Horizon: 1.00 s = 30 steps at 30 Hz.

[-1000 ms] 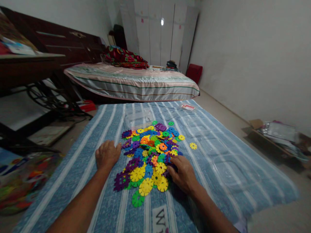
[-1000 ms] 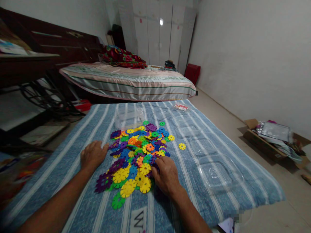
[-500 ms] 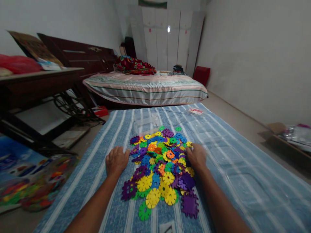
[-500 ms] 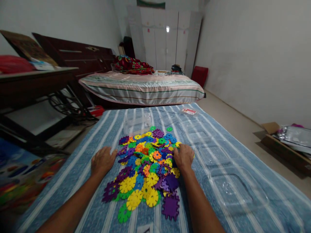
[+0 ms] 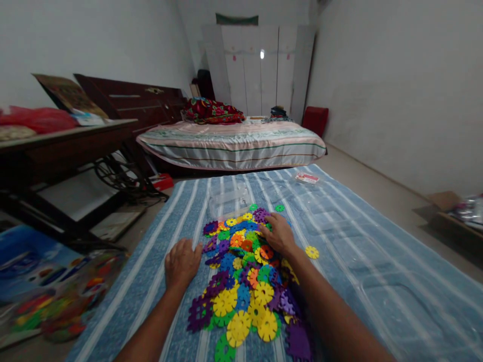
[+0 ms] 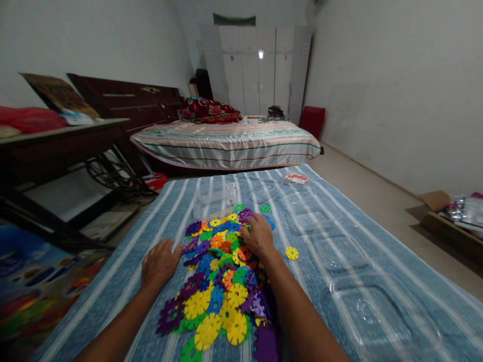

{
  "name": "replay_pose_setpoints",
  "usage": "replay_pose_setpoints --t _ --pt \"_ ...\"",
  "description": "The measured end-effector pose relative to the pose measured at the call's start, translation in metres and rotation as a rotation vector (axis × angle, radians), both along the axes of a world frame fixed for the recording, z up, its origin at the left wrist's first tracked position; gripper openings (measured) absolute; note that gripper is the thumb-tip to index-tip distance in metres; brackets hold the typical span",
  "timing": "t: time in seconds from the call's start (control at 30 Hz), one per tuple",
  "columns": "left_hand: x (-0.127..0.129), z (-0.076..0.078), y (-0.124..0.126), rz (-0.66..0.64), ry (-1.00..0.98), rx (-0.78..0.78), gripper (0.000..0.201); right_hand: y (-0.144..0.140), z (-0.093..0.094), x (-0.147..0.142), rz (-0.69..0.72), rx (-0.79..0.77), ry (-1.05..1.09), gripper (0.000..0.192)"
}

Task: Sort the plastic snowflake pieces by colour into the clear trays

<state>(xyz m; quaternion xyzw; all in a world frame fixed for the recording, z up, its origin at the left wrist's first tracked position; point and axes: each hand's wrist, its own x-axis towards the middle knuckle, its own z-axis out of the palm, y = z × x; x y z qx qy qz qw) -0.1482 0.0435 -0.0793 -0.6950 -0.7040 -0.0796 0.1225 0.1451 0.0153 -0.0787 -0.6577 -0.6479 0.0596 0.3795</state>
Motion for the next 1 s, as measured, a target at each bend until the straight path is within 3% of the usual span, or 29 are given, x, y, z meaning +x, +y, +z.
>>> replay_pose_setpoints --t 0.17,0.33,0.53,0.63,0.77,0.87,1.0 --pt "-0.001 0.0 -0.001 0.002 -0.005 -0.018 0.048 0.021 0.0 -0.009 0.132 -0.077 -0.147 0.031" --pt "0.0 -0.001 -0.001 0.007 -0.009 0.0 0.048 -0.006 -0.007 -0.001 0.171 -0.079 -0.197 0.031" --pt "0.001 0.0 -0.002 0.019 -0.025 -0.014 0.048 -0.041 -0.004 0.009 0.152 0.019 0.011 0.037" --pt "0.001 0.0 -0.002 0.012 -0.019 -0.007 0.047 -0.045 -0.008 0.021 0.057 0.114 0.161 0.04" --pt "0.0 -0.001 -0.002 0.015 -0.017 -0.011 0.047 -0.037 -0.025 0.047 -0.204 0.224 0.232 0.041" --pt "0.0 -0.003 -0.001 0.021 -0.015 -0.009 0.048 -0.032 -0.037 0.063 -0.309 0.131 0.283 0.045" --pt "-0.001 -0.003 0.0 0.029 -0.016 -0.015 0.046 -0.031 -0.042 0.07 -0.262 -0.002 0.296 0.045"
